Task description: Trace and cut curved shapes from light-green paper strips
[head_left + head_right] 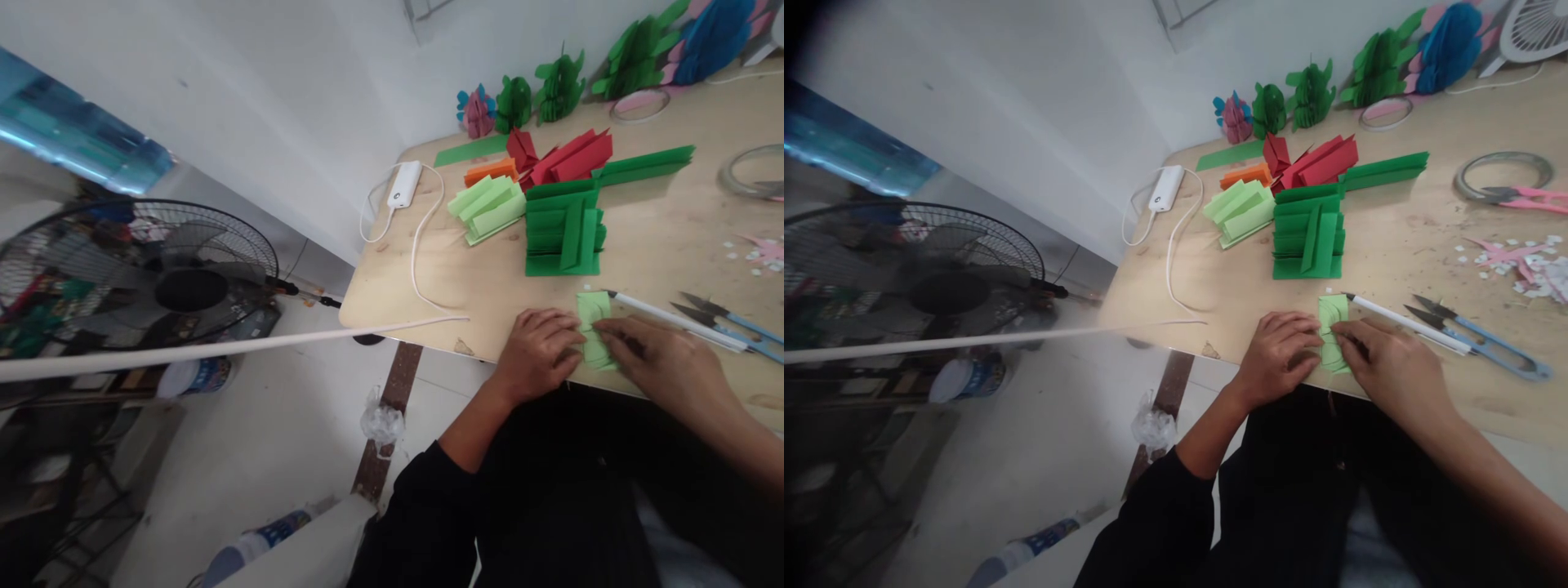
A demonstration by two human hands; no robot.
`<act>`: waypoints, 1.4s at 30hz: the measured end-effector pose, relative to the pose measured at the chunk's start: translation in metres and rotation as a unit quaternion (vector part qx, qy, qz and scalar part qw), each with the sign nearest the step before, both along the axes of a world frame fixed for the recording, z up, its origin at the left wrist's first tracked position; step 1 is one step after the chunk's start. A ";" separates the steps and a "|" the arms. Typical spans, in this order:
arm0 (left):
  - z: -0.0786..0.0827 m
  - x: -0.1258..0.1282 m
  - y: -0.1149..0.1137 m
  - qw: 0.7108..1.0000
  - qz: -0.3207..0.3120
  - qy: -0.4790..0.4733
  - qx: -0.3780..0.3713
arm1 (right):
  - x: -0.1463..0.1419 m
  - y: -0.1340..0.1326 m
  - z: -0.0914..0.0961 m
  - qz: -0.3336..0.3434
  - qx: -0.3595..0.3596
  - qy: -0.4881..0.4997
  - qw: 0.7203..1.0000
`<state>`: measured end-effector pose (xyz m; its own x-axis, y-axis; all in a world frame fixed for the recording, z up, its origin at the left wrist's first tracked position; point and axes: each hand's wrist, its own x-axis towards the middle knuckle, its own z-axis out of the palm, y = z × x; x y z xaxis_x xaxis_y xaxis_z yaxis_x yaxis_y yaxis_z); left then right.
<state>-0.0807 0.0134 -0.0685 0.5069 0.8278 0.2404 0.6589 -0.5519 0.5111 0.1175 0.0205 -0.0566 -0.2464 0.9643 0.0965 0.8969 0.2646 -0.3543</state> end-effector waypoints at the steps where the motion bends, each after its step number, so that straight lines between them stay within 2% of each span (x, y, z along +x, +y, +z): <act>1: 0.000 0.000 0.000 1.000 0.000 -0.002 0.004 | 0.000 0.000 0.001 0.001 0.000 -0.003 1.000; 16: 0.000 0.000 -0.001 1.000 0.002 0.000 0.022 | 0.003 0.003 -0.009 0.012 0.029 0.007 0.999; 23: -0.002 0.001 -0.002 0.999 0.005 -0.012 0.041 | 0.002 0.003 -0.009 0.005 0.038 -0.001 0.999; 30: -0.001 0.000 -0.002 1.000 0.006 -0.007 0.022 | -0.005 -0.002 -0.007 -0.019 0.053 -0.019 0.998; 42: 0.001 0.000 -0.001 1.000 0.003 0.003 0.015 | -0.007 -0.006 -0.004 -0.010 0.064 -0.031 0.997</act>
